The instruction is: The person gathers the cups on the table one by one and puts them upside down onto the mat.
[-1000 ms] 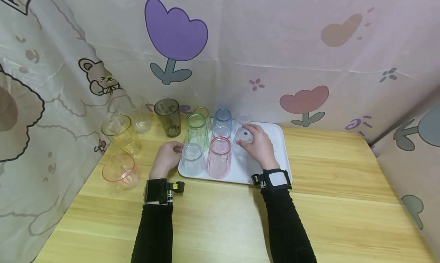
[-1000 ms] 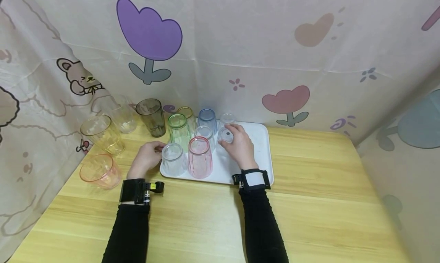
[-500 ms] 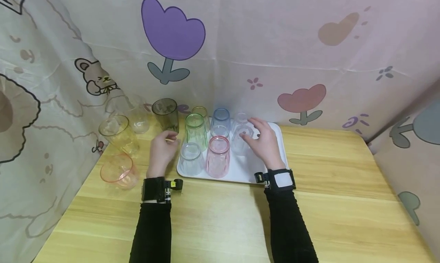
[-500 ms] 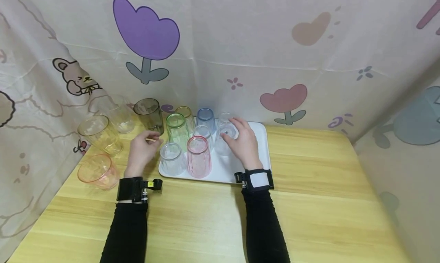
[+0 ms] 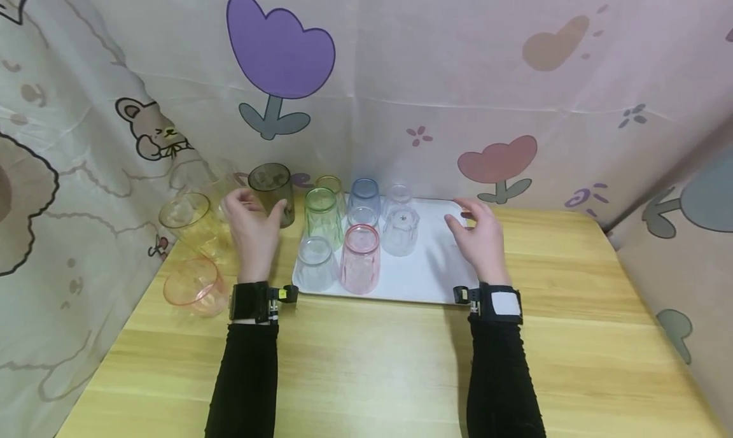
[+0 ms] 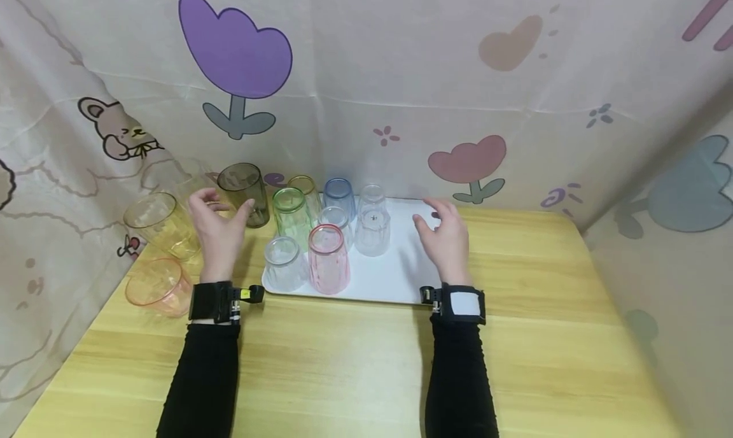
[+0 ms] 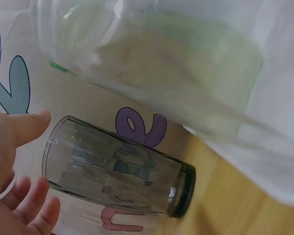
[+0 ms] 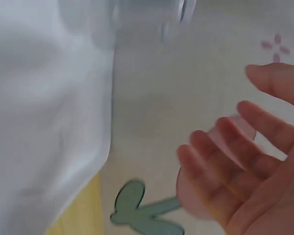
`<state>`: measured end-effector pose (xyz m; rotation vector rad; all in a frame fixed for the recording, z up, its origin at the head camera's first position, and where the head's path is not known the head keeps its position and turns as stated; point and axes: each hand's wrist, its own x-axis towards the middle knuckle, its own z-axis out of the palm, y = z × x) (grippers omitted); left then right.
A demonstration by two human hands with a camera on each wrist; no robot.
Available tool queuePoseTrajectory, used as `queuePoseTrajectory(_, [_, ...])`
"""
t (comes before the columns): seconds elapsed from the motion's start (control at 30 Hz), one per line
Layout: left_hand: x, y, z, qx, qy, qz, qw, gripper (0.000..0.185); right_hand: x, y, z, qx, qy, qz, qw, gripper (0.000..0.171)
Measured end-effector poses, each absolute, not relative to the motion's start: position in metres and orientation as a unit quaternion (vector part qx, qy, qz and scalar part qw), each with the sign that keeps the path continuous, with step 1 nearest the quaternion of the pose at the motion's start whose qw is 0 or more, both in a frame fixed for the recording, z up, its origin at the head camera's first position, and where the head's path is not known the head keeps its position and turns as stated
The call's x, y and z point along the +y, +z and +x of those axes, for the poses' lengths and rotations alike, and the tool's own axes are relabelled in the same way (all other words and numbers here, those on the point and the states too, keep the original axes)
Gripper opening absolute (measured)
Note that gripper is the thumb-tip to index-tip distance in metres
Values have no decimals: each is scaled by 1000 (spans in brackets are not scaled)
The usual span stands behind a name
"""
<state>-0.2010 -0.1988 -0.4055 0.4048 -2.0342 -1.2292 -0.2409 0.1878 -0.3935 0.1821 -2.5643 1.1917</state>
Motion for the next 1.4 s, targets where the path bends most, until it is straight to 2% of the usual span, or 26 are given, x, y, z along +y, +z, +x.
queuePoseTrajectory(0.23, [-208, -403, -212, -779, -478, 183, 363, 87, 213, -397, -238, -917, 391, 40, 62, 50])
queuePoseTrajectory(0.47, [-211, -411, -222, -788, -509, 203, 280, 104, 224, -403, -238, -932, 357, 17, -58, 61])
queuePoseTrajectory(0.73, [-215, -416, -230, -794, -527, 200, 229, 105, 229, -411, -241, -939, 336, -19, -69, 59])
queuePoseTrajectory(1.07, [-221, -417, -232, -805, -522, 177, 221, 93, 229, -418, -244, -942, 326, -39, -74, 55])
queuePoseTrajectory(1.4, [-220, -417, -232, -802, -524, 171, 229, 90, 229, -422, -245, -943, 312, -68, -91, 50])
